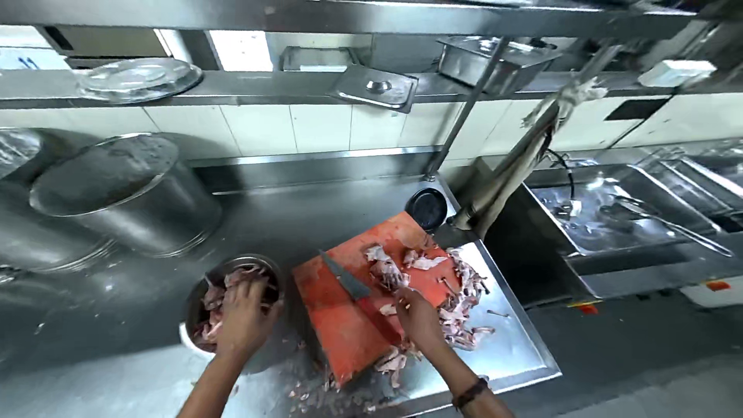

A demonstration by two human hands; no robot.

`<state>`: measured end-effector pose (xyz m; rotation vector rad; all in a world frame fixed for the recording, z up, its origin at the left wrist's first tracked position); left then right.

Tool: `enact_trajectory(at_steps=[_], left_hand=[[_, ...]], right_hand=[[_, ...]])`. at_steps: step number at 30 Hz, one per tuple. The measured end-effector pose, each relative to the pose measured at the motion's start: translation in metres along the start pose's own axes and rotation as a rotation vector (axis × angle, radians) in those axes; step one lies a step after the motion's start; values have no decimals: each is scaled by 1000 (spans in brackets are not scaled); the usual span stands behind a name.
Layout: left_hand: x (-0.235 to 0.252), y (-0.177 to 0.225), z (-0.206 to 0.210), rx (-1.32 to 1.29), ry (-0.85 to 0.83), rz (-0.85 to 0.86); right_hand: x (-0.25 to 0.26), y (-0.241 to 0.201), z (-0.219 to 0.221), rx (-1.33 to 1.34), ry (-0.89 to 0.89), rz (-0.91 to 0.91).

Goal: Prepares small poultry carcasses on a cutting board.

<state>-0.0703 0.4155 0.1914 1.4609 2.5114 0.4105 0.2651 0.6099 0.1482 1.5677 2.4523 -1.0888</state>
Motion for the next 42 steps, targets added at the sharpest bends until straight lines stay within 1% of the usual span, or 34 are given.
enact_trajectory(at_steps=[1, 2, 5, 8, 10, 13, 15, 16, 19, 21, 22, 24, 25, 27, 28, 29, 30, 31, 33, 35, 36, 37, 39, 40, 42], left_hand=[[0, 17, 11, -57, -37, 25], [0, 35, 24, -114, -111, 38], [-2, 85, 65, -203, -288, 112], [-14, 122, 91, -275, -348, 223], [-23, 136, 104, -303, -387, 267], [-31, 143, 118, -320, -448, 281], [-31, 145, 116, -328, -457, 275], [-29, 148, 111, -332, -436, 272], [-24, 166, 89, -419, -326, 298], [-19, 185, 75, -522, -259, 363], [-15, 195, 71, -572, -258, 401], [-10, 206, 73, -675, -312, 470], [-8, 206, 78, -732, -372, 483], [-8, 195, 92, -869, -570, 464], [-8, 185, 95, -924, -630, 432], [-8, 172, 93, -936, -622, 399], [-5, 160, 87, -896, -551, 377], [-3, 151, 77, -803, -446, 365], [-3, 143, 54, -469, -237, 381], [-8, 141, 52, -161, -51, 418], [-12, 137, 63, -70, -45, 415], [-17, 132, 81, -20, -123, 392], [-35, 119, 125, 8, -333, 353], [-44, 115, 139, 11, -369, 361], [-52, 114, 147, -23, -343, 365]], right_hand=[[9, 6, -10, -37, 49, 23], [19, 10, -16, -78, 61, 55], [44, 14, -7, -216, -36, 174], [47, 8, 4, -253, -73, 208], [48, 7, 5, -273, -90, 226], [49, 6, 2, -292, -131, 240], [37, -4, -11, -282, -187, 236], [27, -11, -20, -283, -213, 234], [-3, -28, -45, -218, -251, 131], [-14, -38, -52, -174, -310, 8], [-19, -45, -54, -154, -352, -65], [-28, -58, -52, -98, -437, -209], [-31, -61, -48, -46, -475, -245], [-30, -56, -37, 94, -535, -245], [-27, -51, -31, 172, -546, -225], [-23, -48, -24, 227, -537, -209], [-19, -49, -19, 244, -501, -211], [-16, -55, -16, 218, -444, -229], [-14, -71, -15, 99, -287, -293], [-14, -81, -6, -22, -102, -377], [-13, -78, 4, -80, -48, -393], [-11, -70, 20, -136, -32, -380], [-9, -41, 58, -245, -95, -280], [-9, -29, 72, -287, -125, -228], [-8, -23, 82, -342, -136, -162]])
Point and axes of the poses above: each hand's wrist, its own x-axis towards the middle knuckle, its own z-axis out of the palm, y = z × x, the point moved 8 cm from there along x, towards the middle knuckle, and after that the axes turned 8 degrees about -y, right-handed, at the moved point
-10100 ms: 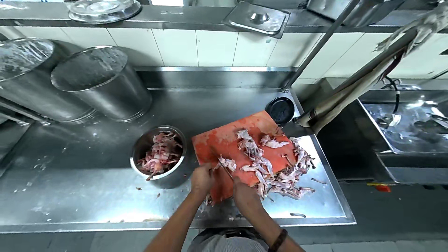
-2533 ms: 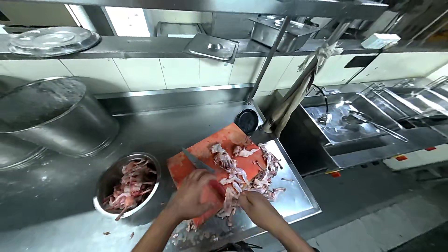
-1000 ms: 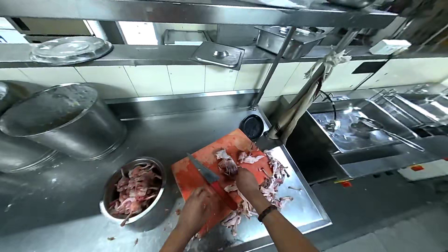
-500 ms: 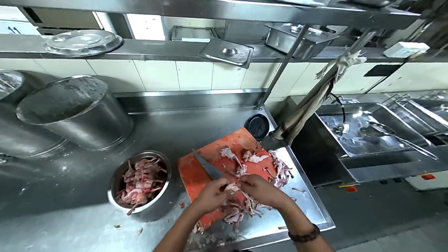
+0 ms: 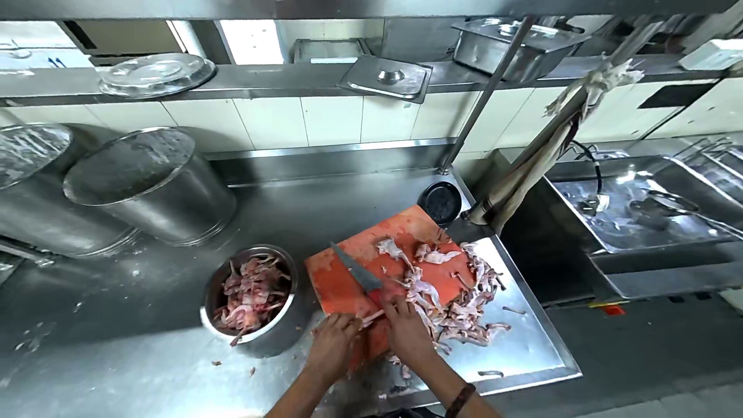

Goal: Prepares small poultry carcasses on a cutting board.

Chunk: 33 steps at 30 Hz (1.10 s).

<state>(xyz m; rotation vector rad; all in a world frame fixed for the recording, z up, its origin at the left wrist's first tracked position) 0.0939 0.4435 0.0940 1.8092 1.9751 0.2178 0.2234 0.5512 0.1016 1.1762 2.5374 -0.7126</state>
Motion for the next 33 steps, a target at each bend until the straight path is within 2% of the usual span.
enact_trajectory(at_steps=[2, 7, 11, 15, 20, 22, 25, 30, 33], left_hand=[[-2, 4, 0, -39, 12, -15], [11, -1, -6, -132, -65, -112], [10, -2, -9, -200, 48, -117], [7, 4, -6, -193, 151, -104], [-2, 7, -2, -127, 300, -34], [-5, 9, 0, -103, 309, 8], [-5, 11, 3, -89, 271, 39], [6, 10, 0, -250, 118, -173], [20, 18, 5, -281, -4, -189]], right_hand=[[5, -5, -3, -41, -18, 41], [24, -23, -26, -47, -191, 94], [-11, -2, -39, 289, -227, 168], [-62, 18, 3, 544, -303, 123], [-97, 12, 46, 693, -470, 142], [-96, 8, 56, 614, -467, 131], [-93, 5, 58, 319, -391, 147], [-103, 20, 53, 158, -323, 292], [-105, 19, 48, 166, -313, 281]])
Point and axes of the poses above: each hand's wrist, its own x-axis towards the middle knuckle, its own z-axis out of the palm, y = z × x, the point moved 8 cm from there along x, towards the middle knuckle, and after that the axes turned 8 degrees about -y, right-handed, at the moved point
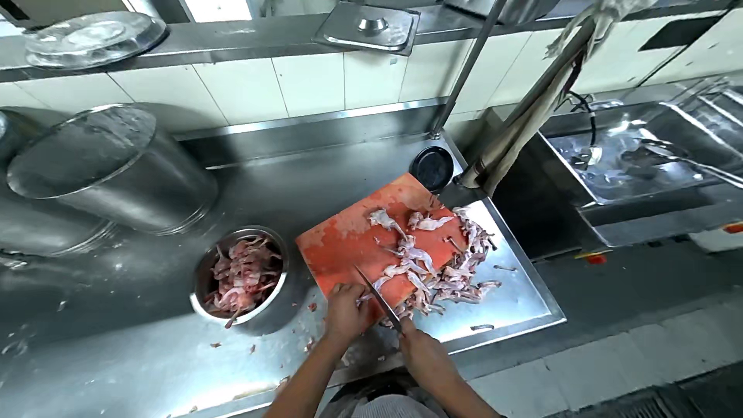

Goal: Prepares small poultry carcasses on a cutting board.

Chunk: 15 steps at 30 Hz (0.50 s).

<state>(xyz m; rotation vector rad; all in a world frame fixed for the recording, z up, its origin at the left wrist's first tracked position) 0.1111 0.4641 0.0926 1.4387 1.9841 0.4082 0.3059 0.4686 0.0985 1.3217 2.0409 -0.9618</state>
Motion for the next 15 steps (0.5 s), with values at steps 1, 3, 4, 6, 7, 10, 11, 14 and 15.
enact_trajectory(at_steps=[1, 3, 4, 6, 7, 10, 11, 14, 15], left_hand=[[1, 1, 1, -2, 0, 7], [1, 0, 0, -2, 24, 28], [-1, -1, 0, 0, 37, 40], [-2, -2, 0, 2, 49, 70], [-3, -1, 0, 4, 52, 83], [-2, -1, 1, 13, 65, 121], [-2, 0, 1, 21, 66, 132], [0, 5, 1, 37, 12, 103], [1, 5, 0, 36, 2, 96]], right_hand=[[-2, -3, -2, 9, -12, -3], [-8, -8, -7, 15, -44, 2], [-12, -9, -6, 14, -58, 2], [-19, -8, -3, 1, -71, -10], [-21, -6, 0, -5, -79, -10], [-15, -3, 6, -23, -73, 11], [-10, -7, 6, -37, -51, 26], [8, -34, -9, -70, 26, 39], [14, -44, -16, -85, 32, 38]])
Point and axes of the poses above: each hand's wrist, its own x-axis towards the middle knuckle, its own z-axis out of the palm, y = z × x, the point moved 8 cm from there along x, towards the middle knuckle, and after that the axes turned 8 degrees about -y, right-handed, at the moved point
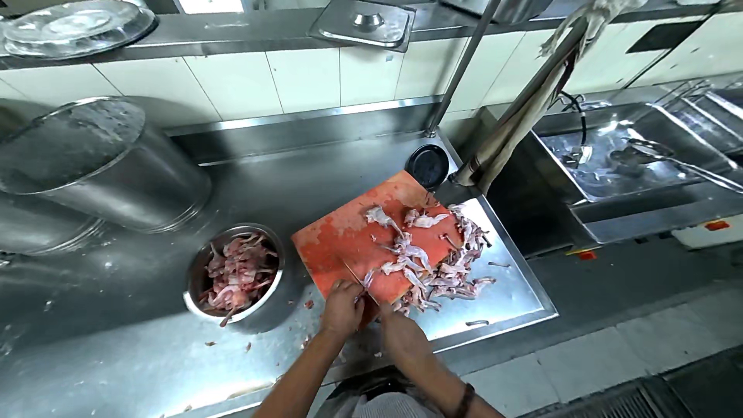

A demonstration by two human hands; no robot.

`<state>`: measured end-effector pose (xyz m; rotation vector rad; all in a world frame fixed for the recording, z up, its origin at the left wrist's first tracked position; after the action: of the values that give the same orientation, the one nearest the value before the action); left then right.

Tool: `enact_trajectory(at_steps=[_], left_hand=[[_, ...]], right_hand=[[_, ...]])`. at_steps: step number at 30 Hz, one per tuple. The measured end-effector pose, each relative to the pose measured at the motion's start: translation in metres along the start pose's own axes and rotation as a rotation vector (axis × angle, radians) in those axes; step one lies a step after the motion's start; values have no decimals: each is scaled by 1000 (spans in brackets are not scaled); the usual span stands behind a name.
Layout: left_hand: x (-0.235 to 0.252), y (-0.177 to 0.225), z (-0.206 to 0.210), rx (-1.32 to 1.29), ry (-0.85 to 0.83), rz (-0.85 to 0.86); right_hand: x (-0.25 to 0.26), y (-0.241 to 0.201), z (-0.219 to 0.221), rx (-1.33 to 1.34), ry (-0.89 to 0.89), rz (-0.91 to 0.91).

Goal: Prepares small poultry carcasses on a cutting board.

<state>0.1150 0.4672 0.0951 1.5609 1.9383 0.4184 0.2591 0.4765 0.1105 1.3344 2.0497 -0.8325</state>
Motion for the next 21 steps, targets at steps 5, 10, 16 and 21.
enact_trajectory(at_steps=[5, 10, 16, 21], left_hand=[[-3, -4, -1, 2, 108, 8], [-9, -21, -6, -33, 160, 13], [-13, -28, -32, -183, 162, 84], [-9, 3, -54, 39, 200, 78]], right_hand=[[-7, 26, 14, -2, -31, 26], [-72, 105, 65, 32, -118, 129], [-41, 73, 22, 48, 72, 37], [6, 27, -41, -21, 314, 63]])
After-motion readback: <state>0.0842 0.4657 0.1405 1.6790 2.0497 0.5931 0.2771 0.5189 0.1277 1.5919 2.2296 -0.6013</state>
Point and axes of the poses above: each hand's wrist, its own x-axis towards the middle knuckle, its own z-axis out of the palm, y = z × x, the point moved 8 cm from there along x, towards the middle knuckle, and after that the axes turned 8 degrees about -y, right-handed, at the moved point
